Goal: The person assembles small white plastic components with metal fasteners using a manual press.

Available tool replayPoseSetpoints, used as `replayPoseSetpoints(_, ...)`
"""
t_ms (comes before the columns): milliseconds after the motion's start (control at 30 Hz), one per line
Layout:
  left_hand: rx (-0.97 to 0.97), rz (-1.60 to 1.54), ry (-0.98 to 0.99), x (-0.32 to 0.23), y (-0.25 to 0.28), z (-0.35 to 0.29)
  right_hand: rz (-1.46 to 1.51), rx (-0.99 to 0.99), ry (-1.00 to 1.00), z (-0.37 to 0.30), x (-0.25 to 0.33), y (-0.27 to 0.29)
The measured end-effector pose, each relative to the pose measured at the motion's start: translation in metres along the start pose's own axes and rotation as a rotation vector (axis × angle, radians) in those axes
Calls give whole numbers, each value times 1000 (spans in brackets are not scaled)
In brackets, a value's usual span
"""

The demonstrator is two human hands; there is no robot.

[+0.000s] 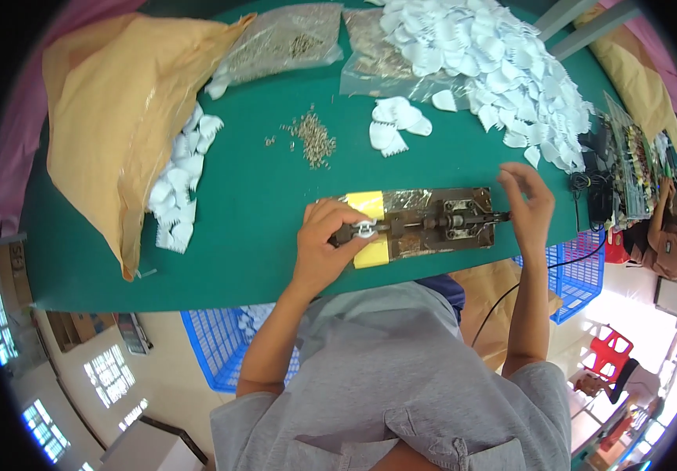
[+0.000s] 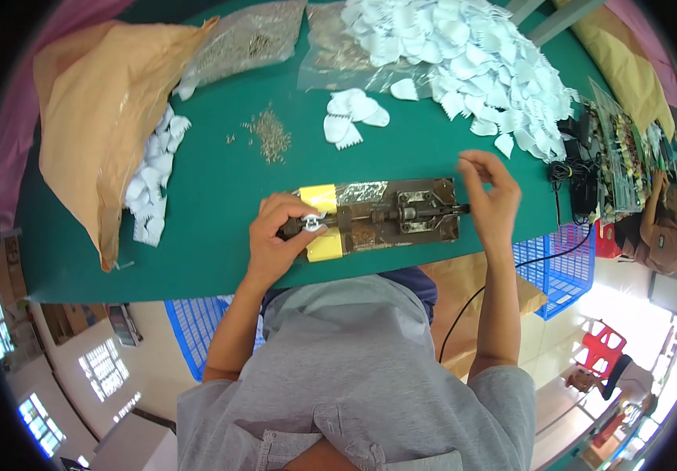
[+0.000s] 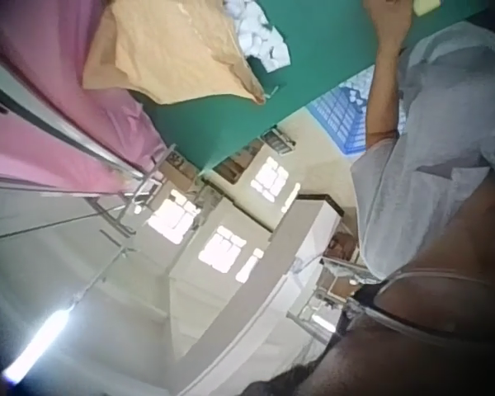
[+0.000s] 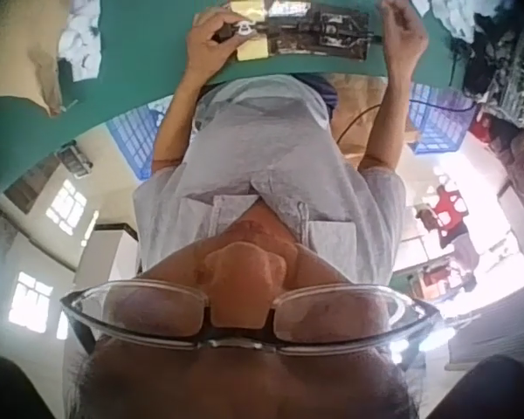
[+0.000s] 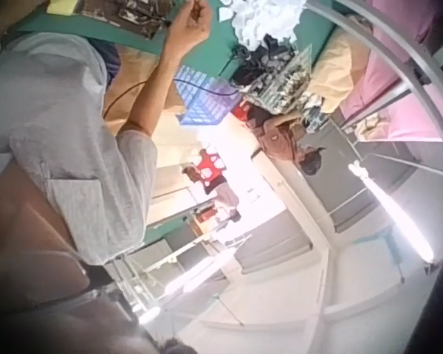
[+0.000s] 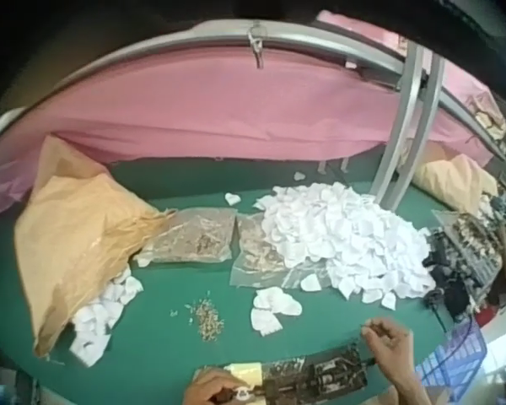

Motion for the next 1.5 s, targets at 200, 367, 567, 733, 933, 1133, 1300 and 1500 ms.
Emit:
replayPoseSetpoints(200, -23, -14, 13, -4, -1, 0, -112, 473, 255, 47, 56, -62)
replayPoseSetpoints(367, -4, -16, 10, -5, -3, 2, -113, 434, 576, 107, 59, -148)
replayPoseSetpoints(567, -10, -9, 0, -6, -1, 1, -272, 470, 809, 139, 62, -199)
replayPoseSetpoints(733, 6, -14, -6, -6, 0, 2, -431, 654, 813, 162, 68, -209)
replayPoseSetpoints(933, -8, -8, -1, -4, 0, 3, -589, 775, 849, 166, 85, -217)
replayPoseSetpoints(1133, -8, -17, -12, -6, -2, 2, -249, 922, 763, 166, 85, -223)
replayPoseSetpoints(1300, -13, -37, -20, -5, -5, -4, -456, 890, 901, 155, 81, -237)
replayPoseSetpoints(1500, 3, 9, 17, -4, 1, -2, -116, 801, 783, 118, 82, -195)
Point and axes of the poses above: each hand's wrist, its own z-axis towards the middle knuckle, its own y-axis out of the back of the hand, x = y × z, the point moved 1 cm from there along z, towards the middle knuckle, and after that the axes turned 3 degrees about -x, right-handed, at the moved point
